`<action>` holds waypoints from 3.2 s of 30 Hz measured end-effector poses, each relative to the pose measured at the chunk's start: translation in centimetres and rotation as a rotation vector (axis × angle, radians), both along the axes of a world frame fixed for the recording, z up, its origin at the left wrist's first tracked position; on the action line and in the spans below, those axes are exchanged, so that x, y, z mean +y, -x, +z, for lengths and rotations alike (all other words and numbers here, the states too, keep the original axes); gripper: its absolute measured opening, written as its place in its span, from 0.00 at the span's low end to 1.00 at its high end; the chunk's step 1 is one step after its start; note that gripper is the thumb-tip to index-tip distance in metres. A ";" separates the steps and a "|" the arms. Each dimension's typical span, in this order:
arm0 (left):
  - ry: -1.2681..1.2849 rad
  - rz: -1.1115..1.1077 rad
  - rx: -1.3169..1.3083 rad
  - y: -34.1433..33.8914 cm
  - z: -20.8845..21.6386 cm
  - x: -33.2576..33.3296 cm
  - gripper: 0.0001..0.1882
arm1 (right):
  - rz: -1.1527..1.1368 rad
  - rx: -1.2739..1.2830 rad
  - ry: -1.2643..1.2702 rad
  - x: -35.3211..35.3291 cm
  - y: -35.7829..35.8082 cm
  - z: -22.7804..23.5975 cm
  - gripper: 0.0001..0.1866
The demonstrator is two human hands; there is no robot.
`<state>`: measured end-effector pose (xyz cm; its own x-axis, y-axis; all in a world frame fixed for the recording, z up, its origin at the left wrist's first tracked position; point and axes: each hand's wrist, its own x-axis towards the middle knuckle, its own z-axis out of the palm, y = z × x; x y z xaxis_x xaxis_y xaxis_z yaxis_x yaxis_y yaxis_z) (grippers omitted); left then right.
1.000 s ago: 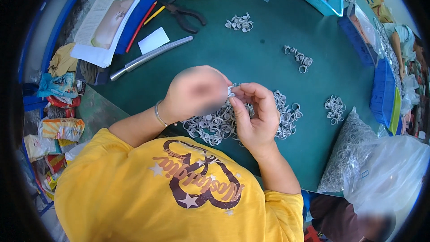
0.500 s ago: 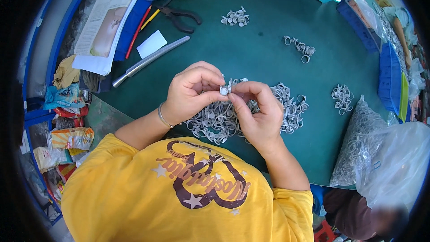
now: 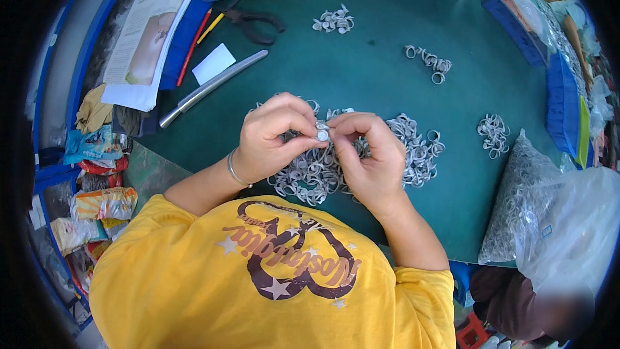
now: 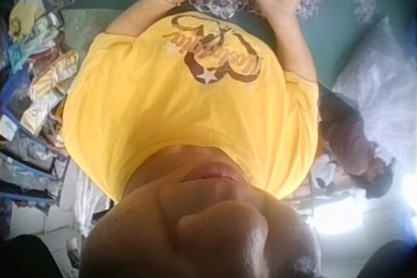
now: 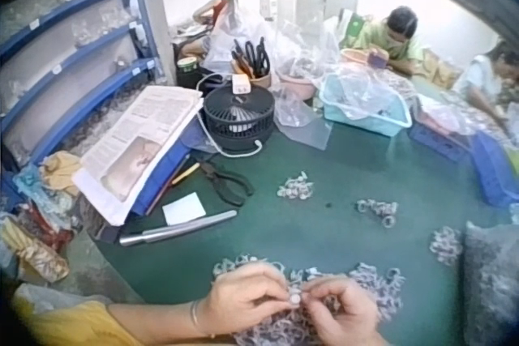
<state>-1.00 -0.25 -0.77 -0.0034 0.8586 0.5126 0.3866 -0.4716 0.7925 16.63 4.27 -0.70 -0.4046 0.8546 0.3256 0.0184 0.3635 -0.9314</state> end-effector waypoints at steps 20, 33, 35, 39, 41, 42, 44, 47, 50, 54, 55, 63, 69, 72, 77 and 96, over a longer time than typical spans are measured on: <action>0.082 0.096 -0.034 1.3 0.2 -0.8 0.06 | -0.495 -0.474 -0.485 17.0 -7.8 -5.1 0.07; 0.210 -0.072 0.316 1.0 -1.0 -0.2 0.08 | 0.335 -0.591 -0.274 7.3 -1.4 0.7 0.04; 0.231 -0.089 0.314 0.9 -0.9 -0.1 0.07 | 0.296 -0.670 -0.332 6.7 -1.2 0.1 0.05; 0.147 0.011 0.234 1.0 -0.3 -0.2 0.07 | 0.176 -0.528 -0.371 4.8 -0.5 1.7 0.06; 0.091 0.099 0.192 0.8 0.2 -0.4 0.06 | 0.146 -0.386 -0.407 2.9 0.1 2.0 0.07; 0.159 0.049 0.029 0.6 0.5 -0.3 0.06 | 0.128 -0.349 -0.430 2.1 0.2 2.0 0.08; 0.179 -0.006 -0.155 0.4 0.4 -0.1 0.05 | 0.071 -0.252 -0.480 1.0 0.5 1.5 0.09; 0.135 0.037 -0.109 0.1 0.2 -0.1 0.05 | 0.006 -0.182 -0.399 0.6 0.3 1.5 0.10; -0.003 0.014 0.001 0.4 0.0 -0.1 0.07 | 0.000 -0.017 -0.128 0.2 -0.1 0.3 0.09; -0.015 0.035 0.025 0.2 -0.1 -0.2 0.09 | 0.020 0.039 0.030 0.1 -0.5 0.0 0.08; -0.030 0.030 0.035 0.3 -0.1 -0.2 0.09 | 0.032 0.035 0.031 0.1 -0.5 0.0 0.08; -0.078 0.017 0.069 0.4 -0.4 -0.2 0.10 | 0.040 -0.002 -0.028 0.2 -0.7 -0.4 0.08; -0.083 0.023 0.076 0.3 -0.5 -0.3 0.09 | 0.033 -0.032 -0.095 0.3 -0.7 -0.5 0.08; -0.005 0.036 0.045 0.0 0.1 -0.4 0.08 | 0.014 -0.010 -0.041 0.2 -0.8 -0.6 0.07; -0.043 -0.018 0.071 0.2 -0.4 -0.5 0.07 | 0.006 -0.021 0.065 0.3 -0.6 -0.7 0.05; -0.072 0.017 0.075 0.4 -0.6 -0.2 0.09 | 0.037 -0.205 0.007 0.9 -0.5 0.0 0.04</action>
<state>-1.37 -0.48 -1.40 0.0234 0.8195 0.5726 0.4523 -0.5195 0.7250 17.14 5.14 -0.69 -0.4931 0.8398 0.2270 0.1948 0.3608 -0.9121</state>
